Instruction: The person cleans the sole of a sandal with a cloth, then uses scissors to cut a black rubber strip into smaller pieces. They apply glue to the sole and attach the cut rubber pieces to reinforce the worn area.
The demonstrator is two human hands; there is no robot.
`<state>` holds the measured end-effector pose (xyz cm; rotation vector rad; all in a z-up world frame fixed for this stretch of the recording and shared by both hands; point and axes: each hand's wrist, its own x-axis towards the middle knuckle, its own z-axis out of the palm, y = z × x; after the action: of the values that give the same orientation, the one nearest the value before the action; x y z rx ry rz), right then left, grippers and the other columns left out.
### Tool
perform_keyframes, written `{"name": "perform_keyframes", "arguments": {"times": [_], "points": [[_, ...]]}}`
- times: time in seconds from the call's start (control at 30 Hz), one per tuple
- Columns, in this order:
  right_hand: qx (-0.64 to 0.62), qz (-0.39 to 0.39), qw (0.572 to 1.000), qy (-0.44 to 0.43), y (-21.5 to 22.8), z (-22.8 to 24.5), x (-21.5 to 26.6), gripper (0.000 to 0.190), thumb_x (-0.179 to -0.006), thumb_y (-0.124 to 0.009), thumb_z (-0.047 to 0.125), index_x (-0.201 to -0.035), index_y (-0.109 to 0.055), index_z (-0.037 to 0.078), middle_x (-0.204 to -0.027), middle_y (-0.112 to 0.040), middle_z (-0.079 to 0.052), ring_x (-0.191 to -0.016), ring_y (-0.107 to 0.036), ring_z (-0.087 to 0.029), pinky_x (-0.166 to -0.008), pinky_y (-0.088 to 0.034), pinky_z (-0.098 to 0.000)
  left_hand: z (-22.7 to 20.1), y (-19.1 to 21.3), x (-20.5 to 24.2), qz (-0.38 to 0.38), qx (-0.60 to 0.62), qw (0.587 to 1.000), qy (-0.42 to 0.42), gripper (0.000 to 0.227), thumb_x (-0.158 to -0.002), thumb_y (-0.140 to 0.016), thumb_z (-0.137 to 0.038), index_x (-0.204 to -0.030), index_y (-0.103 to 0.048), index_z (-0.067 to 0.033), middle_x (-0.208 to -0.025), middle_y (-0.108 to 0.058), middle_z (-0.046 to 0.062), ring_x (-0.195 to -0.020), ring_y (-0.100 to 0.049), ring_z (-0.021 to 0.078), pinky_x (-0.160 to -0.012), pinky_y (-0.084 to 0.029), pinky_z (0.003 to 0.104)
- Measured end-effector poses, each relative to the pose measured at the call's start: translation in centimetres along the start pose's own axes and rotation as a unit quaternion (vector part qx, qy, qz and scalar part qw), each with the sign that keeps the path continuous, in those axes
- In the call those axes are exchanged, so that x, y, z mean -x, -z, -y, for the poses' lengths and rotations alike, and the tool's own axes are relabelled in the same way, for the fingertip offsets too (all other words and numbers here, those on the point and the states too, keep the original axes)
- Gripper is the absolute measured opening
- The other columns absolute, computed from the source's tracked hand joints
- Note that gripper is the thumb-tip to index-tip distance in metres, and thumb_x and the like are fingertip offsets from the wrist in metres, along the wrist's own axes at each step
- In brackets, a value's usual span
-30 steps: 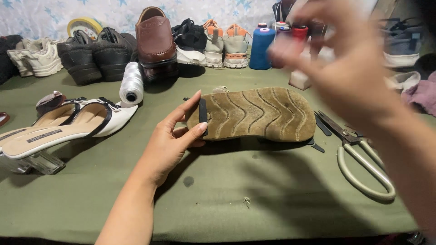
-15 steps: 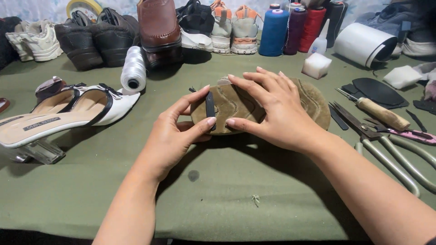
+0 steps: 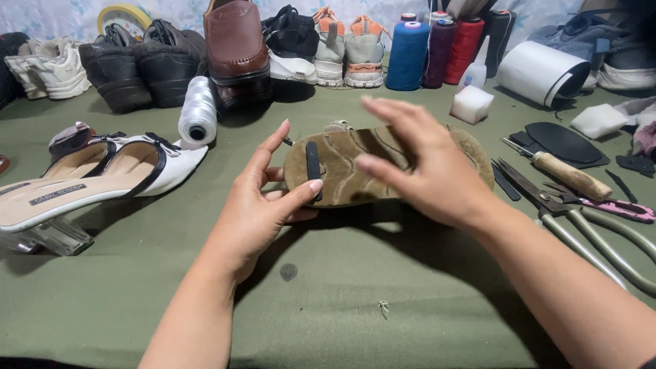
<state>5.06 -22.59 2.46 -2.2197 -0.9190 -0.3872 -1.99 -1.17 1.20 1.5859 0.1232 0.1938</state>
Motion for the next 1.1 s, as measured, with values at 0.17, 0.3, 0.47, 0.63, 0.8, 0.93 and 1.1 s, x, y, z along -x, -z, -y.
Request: {"name": "perform_keyframes", "arguments": {"times": [0.17, 0.3, 0.47, 0.63, 0.8, 0.93, 1.1], "points": [[-0.048, -0.231, 0.97, -0.056, 5.2, -7.4, 1.5, 0.018, -0.115, -0.063, 0.027, -0.118, -0.068, 0.01, -0.101, -0.059, -0.003, -0.085, -0.045, -0.013, -0.068, -0.031, -0.0335, -1.3, -0.5, 0.5, -0.026, 0.0, 0.999, 0.041, 0.091, -0.078, -0.075, -0.012, -0.161, -0.043, -0.0328, -0.106, -0.052, 0.008, -0.082, -0.07, 0.0194, -0.078, -0.068, 0.036], [0.032, -0.28, 0.944, -0.17, 10.1, -18.1, 1.7, 0.026, -0.121, -0.081, 0.029, -0.104, -0.068, 0.014, -0.091, -0.064, 0.004, -0.079, -0.051, -0.004, -0.068, -0.04, -0.0251, -1.4, -0.8, 0.4, -0.039, -0.045, 0.998, 0.034, 0.086, -0.079, -0.075, -0.016, -0.159, -0.046, -0.0299, -0.108, -0.055, 0.007, -0.082, -0.069, 0.0156, -0.072, -0.064, 0.032], [0.149, -0.211, 0.94, -0.225, 11.9, -24.2, -3.5, 0.023, -0.106, -0.082, 0.04, -0.112, -0.075, 0.019, -0.094, -0.073, 0.001, -0.079, -0.063, -0.012, -0.067, -0.048, -0.035, -0.9, -0.9, 0.2, -0.048, -0.045, 0.998, 0.023, 0.086, -0.079, -0.075, -0.016, -0.159, -0.044, -0.0257, -0.112, -0.057, 0.007, -0.088, -0.07, 0.0156, -0.074, -0.064, 0.03], [0.136, -0.124, 0.932, -0.313, 11.2, -28.0, -8.8, 0.044, -0.098, -0.081, 0.047, -0.126, -0.069, 0.014, -0.093, -0.075, -0.006, -0.068, -0.066, -0.019, -0.056, -0.047, -0.0393, -0.4, -0.5, -0.3, -0.043, -0.037, 0.998, 0.003, 0.083, -0.079, -0.075, -0.02, -0.157, -0.046, -0.021, -0.109, -0.057, 0.007, -0.083, -0.069, 0.0147, -0.071, -0.064, 0.03], [0.006, -0.112, 0.929, -0.352, 8.8, -37.1, -13.2, 0.064, -0.087, -0.093, 0.029, -0.125, -0.056, -0.005, -0.1, -0.065, -0.021, -0.069, -0.069, -0.021, -0.055, -0.058, -0.0355, -0.3, -0.3, -0.5, -0.04, -0.039, 0.998, 0.001, 0.081, -0.078, -0.076, -0.02, -0.154, -0.049, -0.0217, -0.109, -0.054, 0.006, -0.079, -0.066, 0.0121, -0.073, -0.064, 0.028], [0.034, -0.136, 0.921, -0.364, 7.7, -36.9, -13.1, 0.042, -0.08, -0.098, 0.029, -0.099, -0.07, 0.004, -0.087, -0.066, -0.012, -0.059, -0.066, -0.018, -0.049, -0.057, -0.0344, -0.7, -0.2, -0.4, -0.046, -0.051, 0.998, 0.015, 0.079, -0.077, -0.075, -0.022, -0.153, -0.052, -0.0226, -0.115, -0.051, 0.007, -0.079, -0.066, 0.0118, -0.077, -0.065, 0.027], [0.087, -0.163, 0.897, -0.402, 7.1, -35.6, -12.6, 0.046, -0.065, -0.1, 0.044, -0.098, -0.077, 0.022, -0.095, -0.072, 0.002, -0.054, -0.064, -0.018, -0.042, -0.046, -0.0367, -0.6, 0.0, -0.4, -0.061, -0.064, 0.996, 0.015, 0.078, -0.076, -0.073, -0.034, -0.151, -0.055, -0.022, -0.119, -0.051, 0.006, -0.071, -0.058, 0.0057, -0.083, -0.058, 0.021]]}}
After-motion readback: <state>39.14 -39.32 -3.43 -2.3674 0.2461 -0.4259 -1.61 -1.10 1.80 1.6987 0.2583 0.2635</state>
